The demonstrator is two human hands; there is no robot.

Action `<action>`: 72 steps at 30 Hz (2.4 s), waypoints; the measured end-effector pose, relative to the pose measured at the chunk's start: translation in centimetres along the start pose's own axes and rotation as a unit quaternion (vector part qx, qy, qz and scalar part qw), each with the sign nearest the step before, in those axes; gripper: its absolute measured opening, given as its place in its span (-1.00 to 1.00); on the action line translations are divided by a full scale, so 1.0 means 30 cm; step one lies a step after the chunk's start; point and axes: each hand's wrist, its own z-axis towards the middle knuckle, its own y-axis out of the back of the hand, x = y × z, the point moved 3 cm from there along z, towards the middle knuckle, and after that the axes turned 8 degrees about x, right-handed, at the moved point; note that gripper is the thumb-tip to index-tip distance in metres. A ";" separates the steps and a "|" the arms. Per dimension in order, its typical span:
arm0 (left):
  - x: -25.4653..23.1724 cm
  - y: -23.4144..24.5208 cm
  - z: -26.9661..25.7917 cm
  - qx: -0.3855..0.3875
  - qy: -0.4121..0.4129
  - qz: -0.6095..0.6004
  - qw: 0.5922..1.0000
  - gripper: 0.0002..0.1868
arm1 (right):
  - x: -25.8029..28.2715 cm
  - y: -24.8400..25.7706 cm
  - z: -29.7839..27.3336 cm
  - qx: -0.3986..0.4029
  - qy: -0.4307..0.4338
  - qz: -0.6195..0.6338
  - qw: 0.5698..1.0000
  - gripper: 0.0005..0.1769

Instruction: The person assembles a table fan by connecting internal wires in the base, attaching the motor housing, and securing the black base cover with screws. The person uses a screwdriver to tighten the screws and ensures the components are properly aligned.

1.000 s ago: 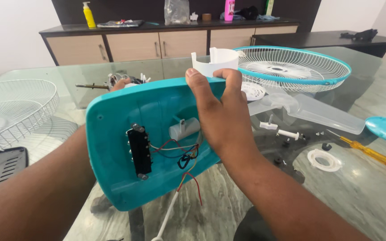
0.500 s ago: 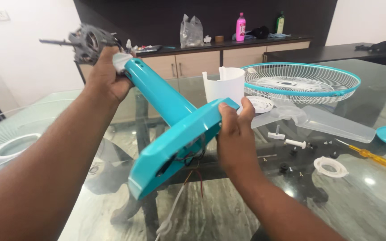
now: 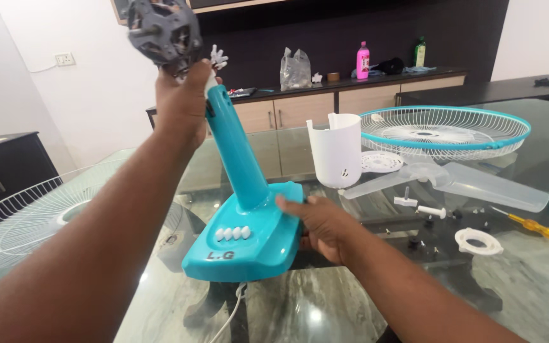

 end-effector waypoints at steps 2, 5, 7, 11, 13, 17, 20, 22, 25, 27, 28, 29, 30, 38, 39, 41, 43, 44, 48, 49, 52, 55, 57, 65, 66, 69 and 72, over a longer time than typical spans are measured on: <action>-0.017 -0.045 -0.027 0.026 -0.015 0.041 0.999 -0.65 | -0.025 -0.002 0.007 -0.004 0.004 -0.003 1.000 -0.31; -0.049 -0.105 -0.056 0.036 0.000 0.129 0.991 -0.66 | -0.030 0.018 0.010 0.001 -0.026 -0.056 0.998 -0.30; -0.062 -0.134 -0.061 0.041 0.009 0.167 0.985 -0.65 | -0.037 0.038 0.017 -0.019 -0.020 -0.049 0.998 -0.32; -0.059 -0.151 -0.050 0.050 0.036 0.175 0.983 -0.62 | -0.077 0.074 0.055 -0.075 0.018 -0.122 0.990 -0.34; -0.061 -0.151 -0.045 0.063 0.043 0.179 0.981 -0.60 | -0.092 0.082 0.079 -0.105 0.023 -0.148 0.983 -0.34; -0.069 -0.159 -0.035 0.107 0.020 0.225 0.968 -0.54 | -0.023 0.101 0.125 -0.193 0.030 -0.447 0.873 -0.20; -0.051 -0.126 -0.057 0.108 0.053 0.274 0.954 -0.48 | -0.027 0.109 0.108 -0.226 -0.006 -0.499 0.837 -0.18; -0.039 -0.142 -0.062 0.121 0.049 0.282 0.950 -0.46 | -0.016 0.128 0.068 -0.230 -0.012 -0.531 0.815 -0.21; -0.072 -0.183 -0.053 0.135 0.005 0.269 0.954 -0.41 | 0.058 0.108 0.024 -0.260 0.035 -0.653 0.711 -0.25; -0.065 -0.204 -0.078 0.121 0.033 0.253 0.959 -0.34 | 0.098 0.076 0.035 -0.241 0.103 -0.613 0.745 -0.24; -0.069 -0.209 -0.086 0.118 0.027 0.272 0.955 -0.32 | 0.107 0.061 0.047 -0.227 0.133 -0.592 0.761 -0.22; -0.074 -0.214 -0.097 0.118 0.025 0.292 0.949 -0.31 | 0.110 0.038 0.064 -0.220 0.171 -0.554 0.785 -0.13; -0.081 -0.218 -0.108 0.117 0.022 0.312 0.943 -0.29 | 0.114 0.008 0.089 -0.212 0.208 -0.513 0.805 0.01; -0.123 -0.103 -0.270 0.179 0.044 0.398 0.899 0.07 | 0.081 -0.165 0.175 -0.262 0.240 -0.434 0.828 -0.21; -0.133 -0.081 -0.326 0.162 0.039 0.410 0.897 0.10 | 0.087 -0.162 0.168 -0.273 0.239 -0.441 0.821 -0.24; -0.155 -0.045 -0.494 0.122 0.039 0.461 0.878 0.03 | 0.102 -0.153 0.149 -0.290 0.238 -0.448 0.812 -0.30; -0.160 0.010 -0.718 0.134 0.210 0.490 0.836 -0.04 | 0.113 -0.153 0.134 -0.291 0.238 -0.453 0.808 -0.36; -0.157 0.023 -0.828 0.123 0.287 0.448 0.837 -0.05 | 0.119 -0.154 0.128 -0.281 0.247 -0.451 0.810 -0.38; -0.163 0.032 -1.047 0.237 0.236 0.576 0.746 -0.35 | 0.135 -0.125 0.111 -0.256 0.266 -0.431 0.823 -0.42; -0.156 0.036 -1.049 0.243 0.211 0.596 0.735 -0.47 | 0.138 -0.112 0.107 -0.256 0.267 -0.420 0.829 -0.41; -0.098 0.081 -0.953 0.323 0.172 0.633 0.682 -0.78 | 0.157 -0.082 0.096 -0.238 0.308 -0.372 0.843 -0.41; -0.048 0.180 -0.846 0.194 0.213 0.666 0.688 -0.82 | 0.176 -0.049 0.079 -0.233 0.327 -0.344 0.849 -0.46; -0.008 0.254 -0.747 0.159 0.274 0.677 0.664 -0.83 | 0.184 -0.029 0.076 -0.226 0.325 -0.338 0.854 -0.46; 0.154 0.378 -0.454 0.041 0.376 0.466 0.800 -0.77 | 0.162 -0.028 0.085 -0.185 0.358 -0.347 0.847 -0.43; 0.179 0.373 -0.442 0.037 0.358 0.431 0.828 -0.83 | 0.154 -0.041 0.081 -0.175 0.364 -0.346 0.847 -0.43; 0.261 0.347 -0.411 0.114 0.349 0.503 0.782 -0.88 | 0.139 -0.066 0.060 -0.179 0.353 -0.380 0.836 -0.40; 0.341 0.361 -0.408 0.086 0.404 0.474 0.778 -0.85 | 0.123 -0.095 0.046 -0.170 0.339 -0.428 0.820 -0.41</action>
